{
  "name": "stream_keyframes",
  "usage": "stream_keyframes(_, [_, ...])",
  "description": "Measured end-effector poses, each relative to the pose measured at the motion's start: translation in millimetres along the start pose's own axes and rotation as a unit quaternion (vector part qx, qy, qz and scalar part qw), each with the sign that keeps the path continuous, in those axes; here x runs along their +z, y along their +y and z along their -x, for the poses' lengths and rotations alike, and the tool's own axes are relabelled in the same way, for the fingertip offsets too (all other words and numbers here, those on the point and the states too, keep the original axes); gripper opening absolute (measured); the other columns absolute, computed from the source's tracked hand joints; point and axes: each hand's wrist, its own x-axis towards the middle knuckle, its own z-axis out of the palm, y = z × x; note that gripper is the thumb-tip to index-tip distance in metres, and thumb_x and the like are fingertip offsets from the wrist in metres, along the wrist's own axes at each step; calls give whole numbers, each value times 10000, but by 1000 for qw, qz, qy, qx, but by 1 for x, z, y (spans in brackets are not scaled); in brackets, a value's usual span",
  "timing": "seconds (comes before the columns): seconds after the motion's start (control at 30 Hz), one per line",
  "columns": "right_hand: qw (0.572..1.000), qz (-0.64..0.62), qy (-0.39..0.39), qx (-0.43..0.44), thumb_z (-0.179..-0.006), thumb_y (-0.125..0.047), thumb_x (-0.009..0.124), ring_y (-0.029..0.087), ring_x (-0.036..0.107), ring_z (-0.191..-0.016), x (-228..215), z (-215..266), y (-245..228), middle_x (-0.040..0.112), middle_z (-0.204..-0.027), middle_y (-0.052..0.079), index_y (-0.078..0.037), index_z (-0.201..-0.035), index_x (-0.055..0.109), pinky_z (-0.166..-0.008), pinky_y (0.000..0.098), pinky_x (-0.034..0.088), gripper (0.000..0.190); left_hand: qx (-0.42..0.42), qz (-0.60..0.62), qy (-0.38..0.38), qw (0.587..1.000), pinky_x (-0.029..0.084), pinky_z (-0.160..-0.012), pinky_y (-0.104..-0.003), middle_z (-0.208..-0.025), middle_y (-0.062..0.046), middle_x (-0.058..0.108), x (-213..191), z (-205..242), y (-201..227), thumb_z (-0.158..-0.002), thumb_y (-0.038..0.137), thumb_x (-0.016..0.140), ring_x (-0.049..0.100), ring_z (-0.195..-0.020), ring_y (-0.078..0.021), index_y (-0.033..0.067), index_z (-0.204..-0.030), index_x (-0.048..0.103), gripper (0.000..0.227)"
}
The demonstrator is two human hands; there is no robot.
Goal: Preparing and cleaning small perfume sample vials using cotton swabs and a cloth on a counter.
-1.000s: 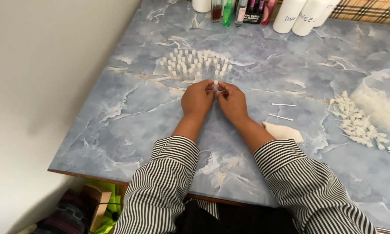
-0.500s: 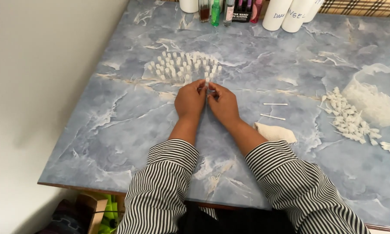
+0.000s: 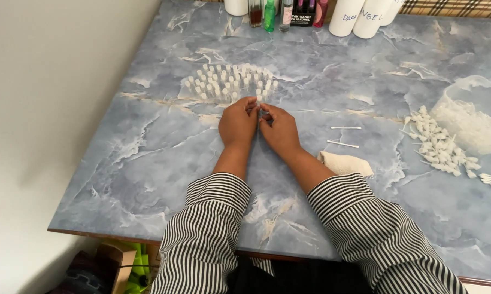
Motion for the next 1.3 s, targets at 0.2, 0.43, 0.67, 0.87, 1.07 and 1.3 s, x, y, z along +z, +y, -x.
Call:
stream_keyframes(0.2, [1000, 0, -4, 14, -857, -88, 736, 216, 742, -953, -3, 0, -6, 736, -1081, 132, -120, -1265, 726, -741, 273, 629, 410, 2, 8, 0, 1000, 599, -879, -393, -1049, 140, 779, -6, 2, 3, -912, 346, 722, 730, -1042, -144, 328, -1149, 726, 238])
stream_keyframes(0.43, [1000, -9, -2, 6, -854, -66, 725, 229, 742, -946, -4, 1, -9, 737, -1082, 154, -89, -1262, 721, -738, 288, 630, 410, 11, 11, 12, 1000, 603, -820, -339, -997, 134, 787, 0, -3, -4, -894, 340, 751, 747, -969, -98, 305, -1096, 744, 205])
stream_keyframes(0.67, [1000, -17, 4, 7, -856, -63, 718, 230, 743, -939, -2, 0, 3, 739, -1092, 153, -89, -1261, 723, -750, 290, 630, 405, 9, 25, 17, 999, 598, -812, -358, -941, 115, 770, -8, 5, 1, -852, 309, 764, 741, -941, -129, 268, -1018, 704, 181])
stream_keyframes(0.87, [999, -37, 18, 8, -859, -46, 705, 221, 747, -920, -4, 1, 2, 739, -1101, 139, -99, -1264, 719, -741, 299, 636, 409, 33, 35, 74, 996, 578, -740, -390, -772, 41, 661, -14, 15, 4, -805, 293, 773, 711, -828, -204, 213, -845, 564, 227])
stream_keyframes(1.07, [995, -92, -23, 1, -858, -96, 720, 222, 750, -922, -64, -1, -34, 753, -1104, 123, -121, -1216, 725, -768, 308, 633, 359, 47, 83, 88, 992, 547, -666, -370, -695, 40, 599, -21, 19, 22, -809, 309, 727, 674, -736, -204, 214, -791, 530, 220])
stream_keyframes(1.3, [997, 75, -2, 23, -870, -190, 786, 252, 713, -1036, -168, 13, -17, 724, -1154, 89, -145, -1217, 739, -875, 316, 598, 353, 80, 416, 58, 904, 520, -700, -303, -861, -44, 664, 15, 62, 90, -847, 139, 714, 660, -796, -187, 136, -1060, 583, 251])
